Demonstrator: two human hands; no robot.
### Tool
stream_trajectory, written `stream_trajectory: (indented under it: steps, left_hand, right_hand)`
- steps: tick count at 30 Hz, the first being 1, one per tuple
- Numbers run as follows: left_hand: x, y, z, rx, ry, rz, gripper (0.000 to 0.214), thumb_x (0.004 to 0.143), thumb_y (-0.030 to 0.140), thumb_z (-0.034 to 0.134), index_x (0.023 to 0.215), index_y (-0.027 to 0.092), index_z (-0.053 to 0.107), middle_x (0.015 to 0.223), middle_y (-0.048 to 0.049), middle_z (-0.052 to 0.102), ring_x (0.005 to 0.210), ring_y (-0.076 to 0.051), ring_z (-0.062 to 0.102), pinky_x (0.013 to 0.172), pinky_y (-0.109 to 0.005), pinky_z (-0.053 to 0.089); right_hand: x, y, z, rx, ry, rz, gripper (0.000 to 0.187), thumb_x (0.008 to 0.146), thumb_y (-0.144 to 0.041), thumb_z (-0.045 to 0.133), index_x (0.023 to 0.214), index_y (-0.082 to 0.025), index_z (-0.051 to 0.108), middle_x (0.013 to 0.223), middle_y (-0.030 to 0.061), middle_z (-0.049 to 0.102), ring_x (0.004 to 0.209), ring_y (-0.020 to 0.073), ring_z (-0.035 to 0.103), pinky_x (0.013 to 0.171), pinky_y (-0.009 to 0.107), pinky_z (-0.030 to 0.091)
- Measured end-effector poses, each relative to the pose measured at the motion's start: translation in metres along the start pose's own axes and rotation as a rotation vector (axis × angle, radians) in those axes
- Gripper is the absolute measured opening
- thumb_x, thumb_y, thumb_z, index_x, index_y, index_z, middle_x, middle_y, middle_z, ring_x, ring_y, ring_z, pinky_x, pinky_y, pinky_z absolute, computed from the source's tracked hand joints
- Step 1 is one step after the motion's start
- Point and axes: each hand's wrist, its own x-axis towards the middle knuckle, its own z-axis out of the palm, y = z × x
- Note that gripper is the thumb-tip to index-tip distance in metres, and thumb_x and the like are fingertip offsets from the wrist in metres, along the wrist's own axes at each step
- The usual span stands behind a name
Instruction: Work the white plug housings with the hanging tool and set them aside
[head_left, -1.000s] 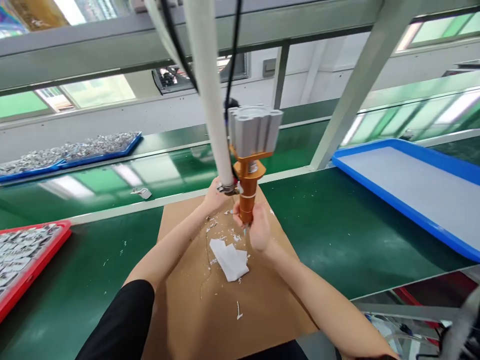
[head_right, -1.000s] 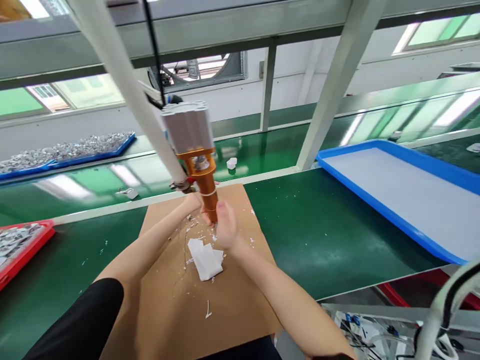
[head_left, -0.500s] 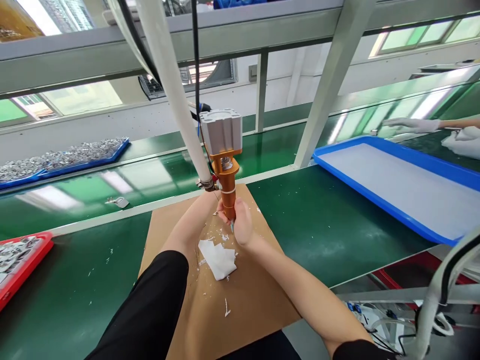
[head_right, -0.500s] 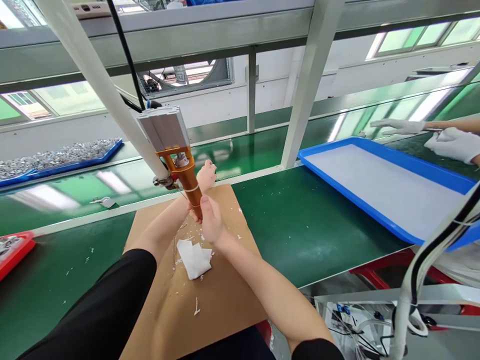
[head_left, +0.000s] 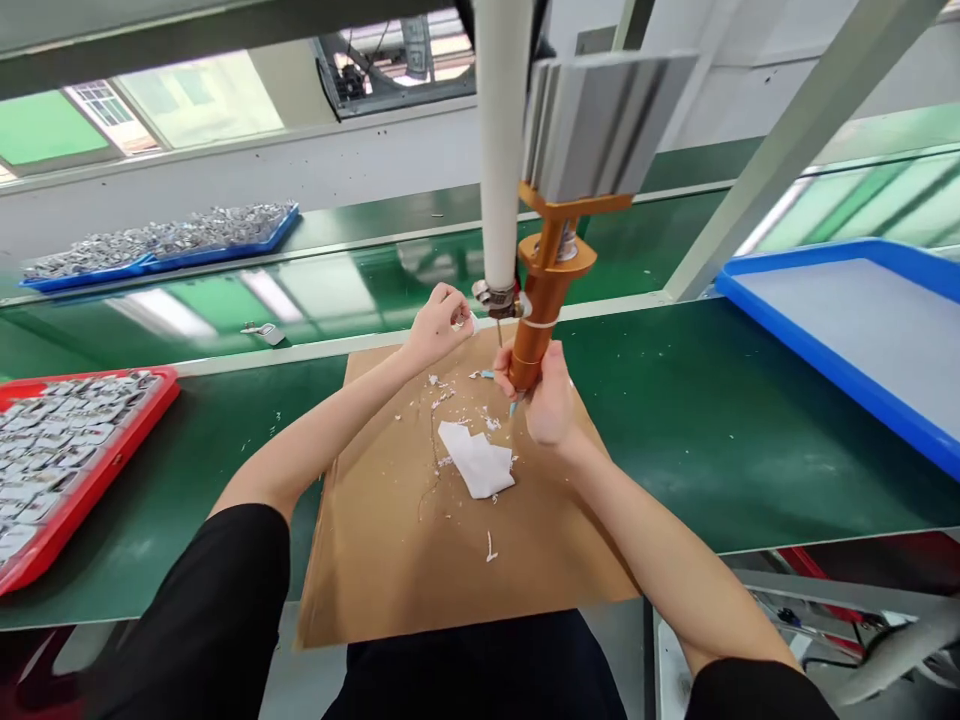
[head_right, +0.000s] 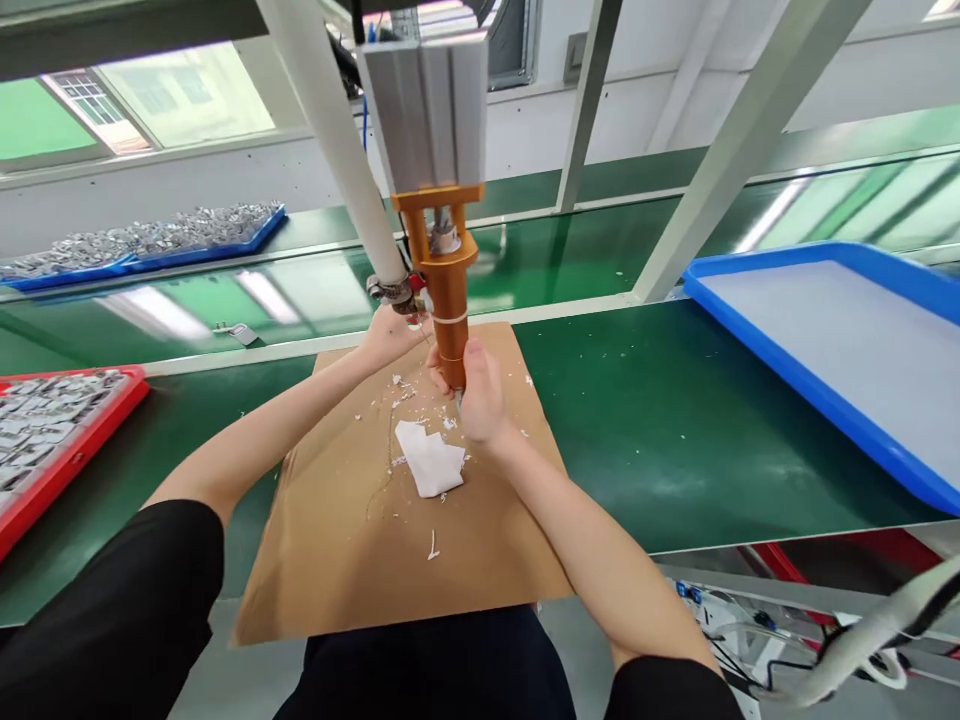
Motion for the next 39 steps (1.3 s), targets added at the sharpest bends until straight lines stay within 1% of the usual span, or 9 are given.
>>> stream_trajectory:
  steps: [5, 11, 17, 19, 24, 27, 30, 36, 39]
  left_hand:
    - [-0.072, 0.023, -0.022, -0.146, 0.054, 0.226, 0.004, 0.079, 0.015, 0.057, 0.079, 0.018, 0.055, 0.092, -0.0041, 0.053, 0.087, -0.013, 0.057, 0.077, -0.027, 0.051]
    - [-0.125, 0.040, -0.014, -0.471, -0.033, 0.267, 0.013, 0.082, 0.013, 0.053, 0.074, 0.019, 0.046, 0.090, -0.0037, 0.052, 0.093, -0.015, 0.062, 0.077, -0.030, 0.053]
    - [-0.133, 0.043, -0.014, -0.654, -0.034, 0.169, 0.010, 0.082, 0.016, 0.052, 0.079, 0.021, 0.044, 0.080, -0.0026, 0.054, 0.085, -0.016, 0.056, 0.085, -0.038, 0.051]
    - [-0.133, 0.046, -0.015, -0.592, -0.031, 0.121, 0.007, 0.082, 0.019, 0.053, 0.088, 0.021, 0.049, 0.087, -0.0045, 0.057, 0.087, -0.017, 0.056, 0.084, -0.037, 0.049]
    - [-0.136, 0.051, -0.015, -0.250, -0.088, 0.086, 0.041, 0.078, 0.028, 0.059, 0.116, 0.020, 0.047, 0.109, -0.0077, 0.061, 0.102, -0.021, 0.056, 0.089, -0.037, 0.044]
    - [-0.140, 0.050, -0.011, -0.123, -0.169, 0.050, 0.034, 0.080, 0.034, 0.059, 0.110, 0.021, 0.051, 0.102, -0.0049, 0.065, 0.095, -0.020, 0.059, 0.083, -0.034, 0.043]
    - [-0.142, 0.049, -0.008, -0.115, -0.183, 0.043, 0.028, 0.082, 0.035, 0.058, 0.106, 0.021, 0.052, 0.098, -0.0032, 0.067, 0.095, -0.020, 0.060, 0.081, -0.033, 0.041]
    - [-0.140, 0.051, -0.007, -0.171, -0.148, 0.101, 0.030, 0.077, 0.027, 0.057, 0.106, 0.021, 0.052, 0.093, -0.0011, 0.066, 0.093, -0.019, 0.060, 0.082, -0.032, 0.040]
    - [-0.141, 0.053, -0.006, -0.183, -0.116, 0.135, 0.028, 0.076, 0.027, 0.056, 0.104, 0.021, 0.054, 0.094, -0.0019, 0.066, 0.095, -0.019, 0.059, 0.086, -0.033, 0.041]
  right_hand:
    - [0.000, 0.001, 0.000, 0.034, 0.016, 0.021, 0.060, 0.079, -0.074, 0.032, 0.073, -0.018, 0.052, 0.058, -0.0004, 0.048, 0.044, 0.0072, 0.037, 0.045, 0.024, 0.026]
    - [-0.005, -0.001, 0.002, 0.022, -0.005, 0.001, 0.056, 0.079, -0.073, 0.032, 0.076, -0.021, 0.050, 0.057, -0.0012, 0.046, 0.043, 0.0080, 0.037, 0.045, 0.025, 0.028]
    - [-0.008, -0.005, 0.007, -0.002, 0.002, 0.017, 0.055, 0.080, -0.072, 0.031, 0.073, -0.021, 0.050, 0.059, -0.0011, 0.046, 0.042, 0.0071, 0.035, 0.045, 0.025, 0.027]
    - [-0.009, -0.007, 0.009, 0.021, 0.008, 0.003, 0.052, 0.081, -0.069, 0.033, 0.073, -0.021, 0.051, 0.062, -0.0008, 0.048, 0.043, 0.0069, 0.037, 0.045, 0.025, 0.027]
    - [-0.011, -0.014, 0.013, 0.018, -0.089, 0.008, 0.054, 0.081, -0.070, 0.031, 0.082, -0.022, 0.057, 0.048, -0.0030, 0.043, 0.040, 0.0086, 0.035, 0.046, 0.026, 0.028]
    - [-0.011, -0.020, 0.014, -0.013, -0.146, 0.036, 0.063, 0.073, -0.079, 0.033, 0.085, -0.023, 0.058, 0.040, -0.0057, 0.036, 0.035, 0.0088, 0.033, 0.043, 0.026, 0.028]
    - [-0.010, -0.022, 0.015, -0.015, -0.209, 0.085, 0.064, 0.067, -0.084, 0.036, 0.074, -0.023, 0.056, 0.038, -0.0061, 0.034, 0.032, 0.0078, 0.032, 0.040, 0.025, 0.026]
    - [-0.011, -0.018, 0.014, 0.030, -0.321, 0.095, 0.055, 0.077, -0.076, 0.034, 0.084, -0.026, 0.055, 0.041, -0.0065, 0.038, 0.033, 0.0073, 0.031, 0.040, 0.025, 0.031]
    - [-0.012, -0.017, 0.015, 0.018, -0.311, 0.081, 0.049, 0.080, -0.072, 0.034, 0.084, -0.027, 0.054, 0.042, -0.0065, 0.037, 0.033, 0.0074, 0.029, 0.041, 0.024, 0.029]
